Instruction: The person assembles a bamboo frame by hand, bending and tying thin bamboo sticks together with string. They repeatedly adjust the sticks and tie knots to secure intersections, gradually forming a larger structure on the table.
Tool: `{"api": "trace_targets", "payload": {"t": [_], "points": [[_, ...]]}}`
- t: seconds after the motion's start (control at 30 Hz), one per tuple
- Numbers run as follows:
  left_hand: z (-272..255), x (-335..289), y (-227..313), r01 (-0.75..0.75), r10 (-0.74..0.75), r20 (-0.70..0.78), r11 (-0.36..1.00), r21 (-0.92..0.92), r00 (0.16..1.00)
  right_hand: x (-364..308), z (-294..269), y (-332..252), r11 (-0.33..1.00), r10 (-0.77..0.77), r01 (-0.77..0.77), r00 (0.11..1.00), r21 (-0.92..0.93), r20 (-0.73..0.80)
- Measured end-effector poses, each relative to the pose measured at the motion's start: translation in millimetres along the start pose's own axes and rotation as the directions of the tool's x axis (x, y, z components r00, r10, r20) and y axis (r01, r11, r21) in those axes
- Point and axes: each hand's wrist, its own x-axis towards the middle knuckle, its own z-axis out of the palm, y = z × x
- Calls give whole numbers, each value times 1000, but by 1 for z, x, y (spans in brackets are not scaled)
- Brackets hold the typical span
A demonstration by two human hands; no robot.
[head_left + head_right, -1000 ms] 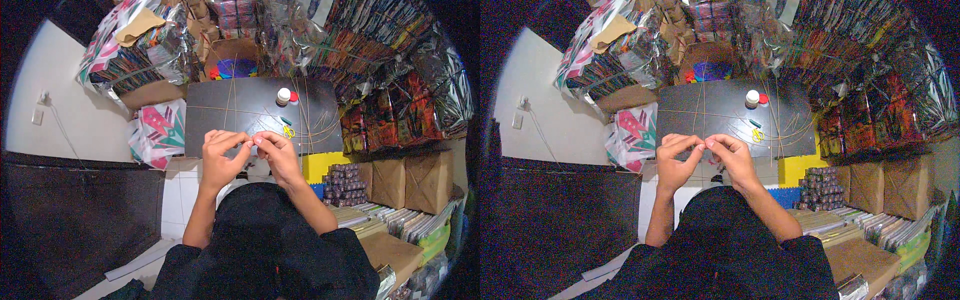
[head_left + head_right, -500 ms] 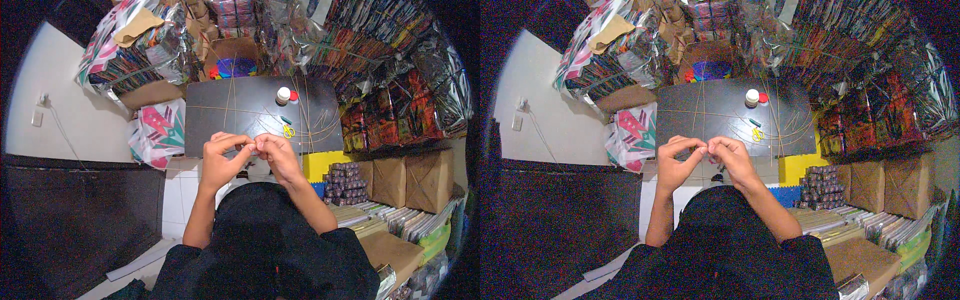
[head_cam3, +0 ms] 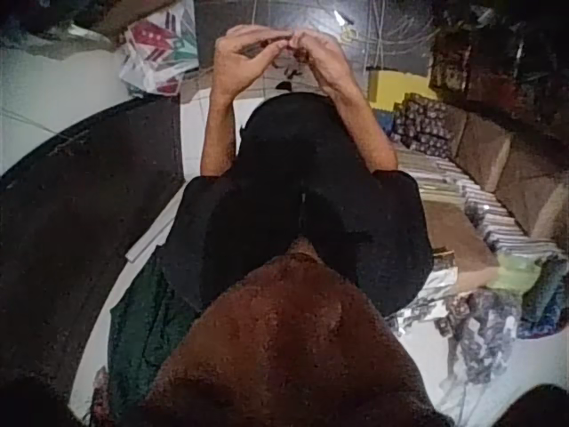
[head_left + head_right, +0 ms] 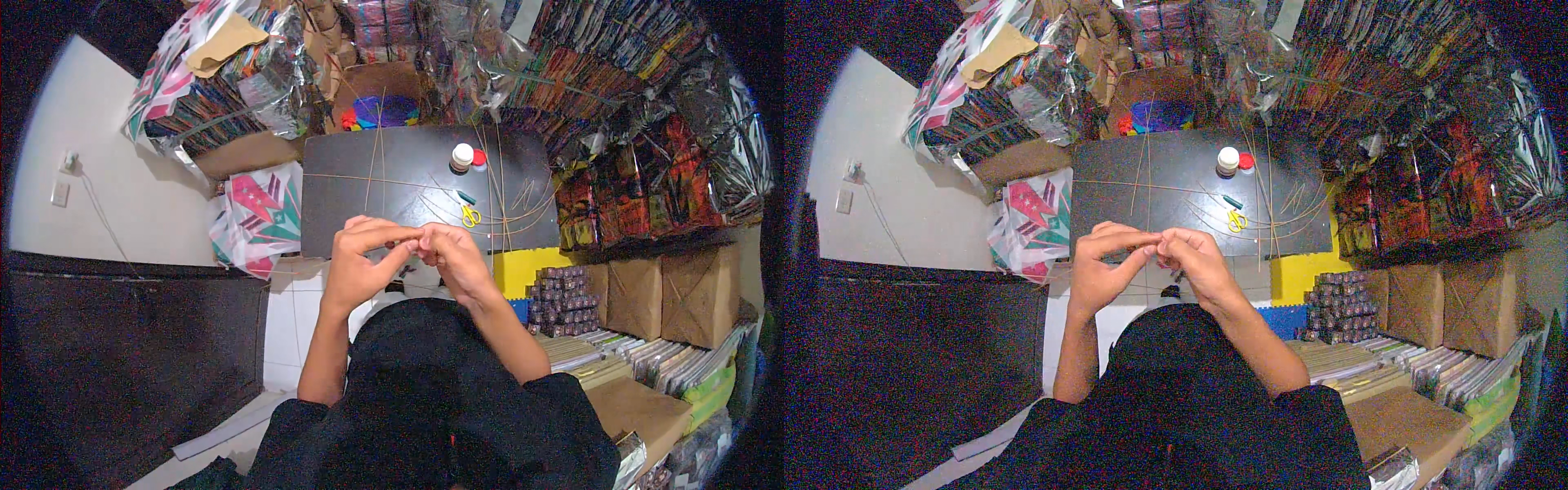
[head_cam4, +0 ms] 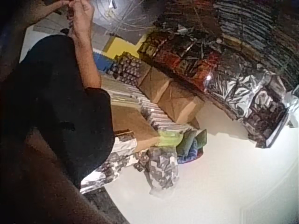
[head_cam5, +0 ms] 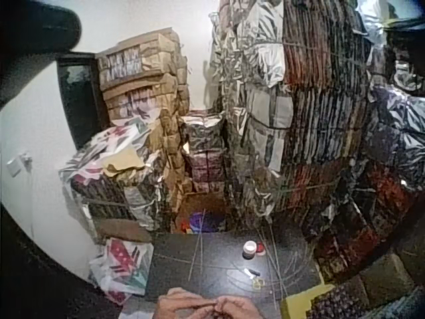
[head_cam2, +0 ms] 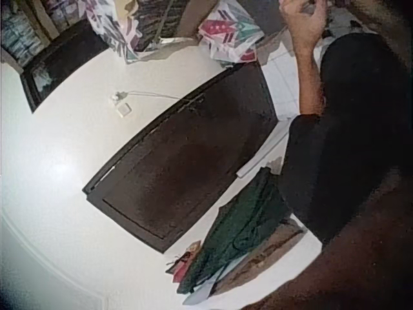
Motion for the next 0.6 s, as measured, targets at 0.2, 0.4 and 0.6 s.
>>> {"api": "trace_targets", "payload": {"t": [0.2, 0.4, 0.6], "points": [[1, -1, -3, 16, -16, -18, 1000, 3, 1000, 1, -2, 2, 1000, 0, 0, 1000, -15, 8], [-1, -2, -2, 30, -30, -23, 1000, -4, 999, -1, 1, 1, 999, -11, 11, 1000, -33, -15], [1, -3, -6, 32, -36, -94, 999, -35, 995, -4, 3, 1, 997, -45, 43, 998, -59, -34]]}}
